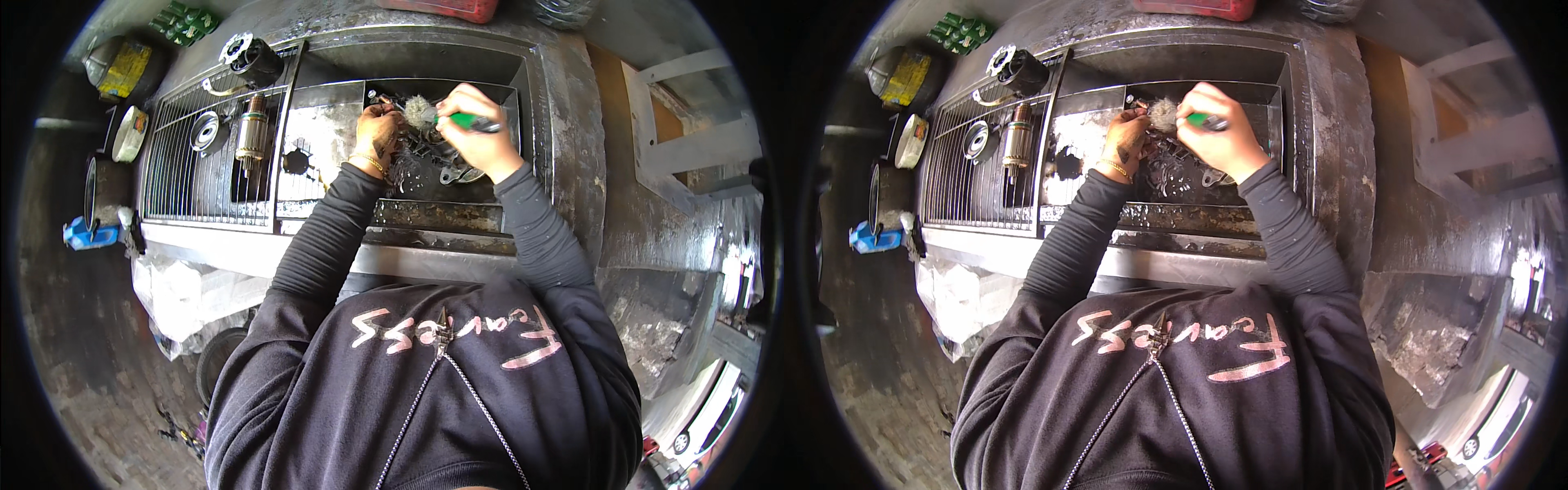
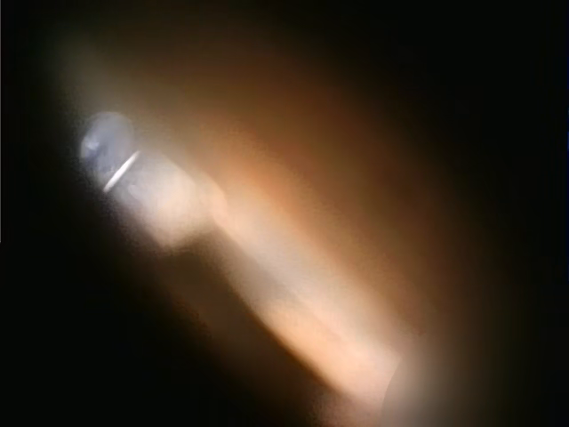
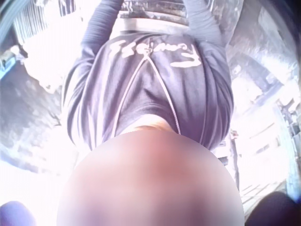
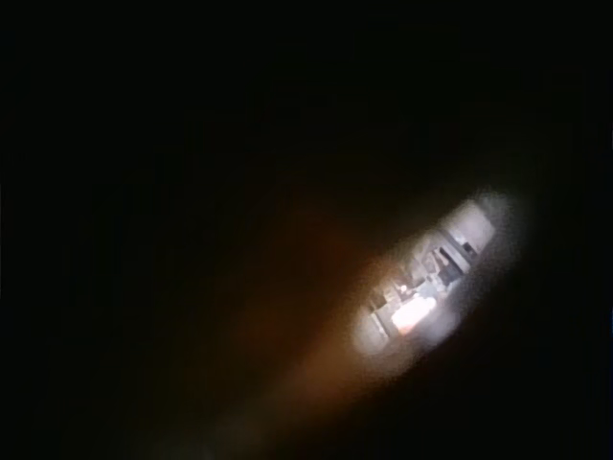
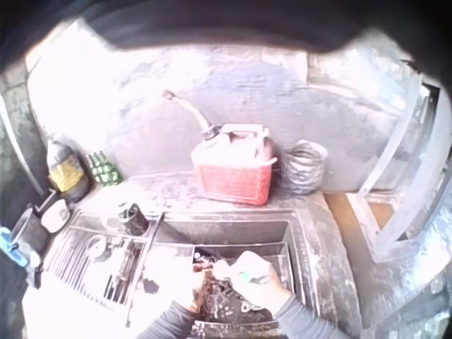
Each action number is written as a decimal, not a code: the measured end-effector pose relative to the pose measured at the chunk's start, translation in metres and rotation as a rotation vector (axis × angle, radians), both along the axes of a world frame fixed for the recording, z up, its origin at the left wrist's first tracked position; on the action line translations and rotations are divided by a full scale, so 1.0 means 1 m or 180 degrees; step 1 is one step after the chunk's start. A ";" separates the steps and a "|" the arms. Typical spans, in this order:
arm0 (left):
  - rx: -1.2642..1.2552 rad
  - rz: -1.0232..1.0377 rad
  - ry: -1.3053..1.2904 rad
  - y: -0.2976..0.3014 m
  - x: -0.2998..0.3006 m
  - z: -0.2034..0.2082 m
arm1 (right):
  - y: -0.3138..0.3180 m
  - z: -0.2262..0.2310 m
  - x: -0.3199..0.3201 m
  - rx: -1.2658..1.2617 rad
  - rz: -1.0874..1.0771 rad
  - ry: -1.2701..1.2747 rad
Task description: The person scrubs a starter motor and other engine components in a parts washer using a green-handled brush. They rotate the parts to clean multiple surfaces, then lift the cleaned starter motor and a cylindrical component out of the washer and carry them across the workshop floor.
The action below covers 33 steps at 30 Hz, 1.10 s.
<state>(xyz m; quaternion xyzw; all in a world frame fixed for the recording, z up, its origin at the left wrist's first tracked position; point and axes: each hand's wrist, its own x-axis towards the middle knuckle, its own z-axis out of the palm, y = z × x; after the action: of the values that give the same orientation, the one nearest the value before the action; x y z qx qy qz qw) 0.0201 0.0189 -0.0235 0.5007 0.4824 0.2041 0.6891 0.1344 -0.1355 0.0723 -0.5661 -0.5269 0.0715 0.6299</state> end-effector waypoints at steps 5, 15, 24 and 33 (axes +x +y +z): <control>-0.0248 -0.0022 -0.1360 0.006 0.006 0.000 | -0.001 0.002 -0.015 -0.0040 0.1014 -0.0788; -0.1375 -0.0336 -0.2139 0.027 -0.004 -0.035 | 0.012 0.001 -0.040 -0.0178 0.0161 -0.0238; -0.1892 -0.0333 -0.1307 0.031 -0.003 -0.040 | 0.009 -0.008 -0.044 -0.0224 -0.0188 -0.0355; -0.2087 -0.0266 -0.1056 0.015 -0.007 -0.033 | 0.006 -0.019 -0.035 -0.0092 -0.0030 0.0369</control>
<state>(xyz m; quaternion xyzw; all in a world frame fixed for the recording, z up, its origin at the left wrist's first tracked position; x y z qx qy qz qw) 0.0127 0.0338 -0.0565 0.2328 0.3830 0.0888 0.8895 0.0990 -0.1299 0.0528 -0.5725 -0.4858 0.1088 0.6515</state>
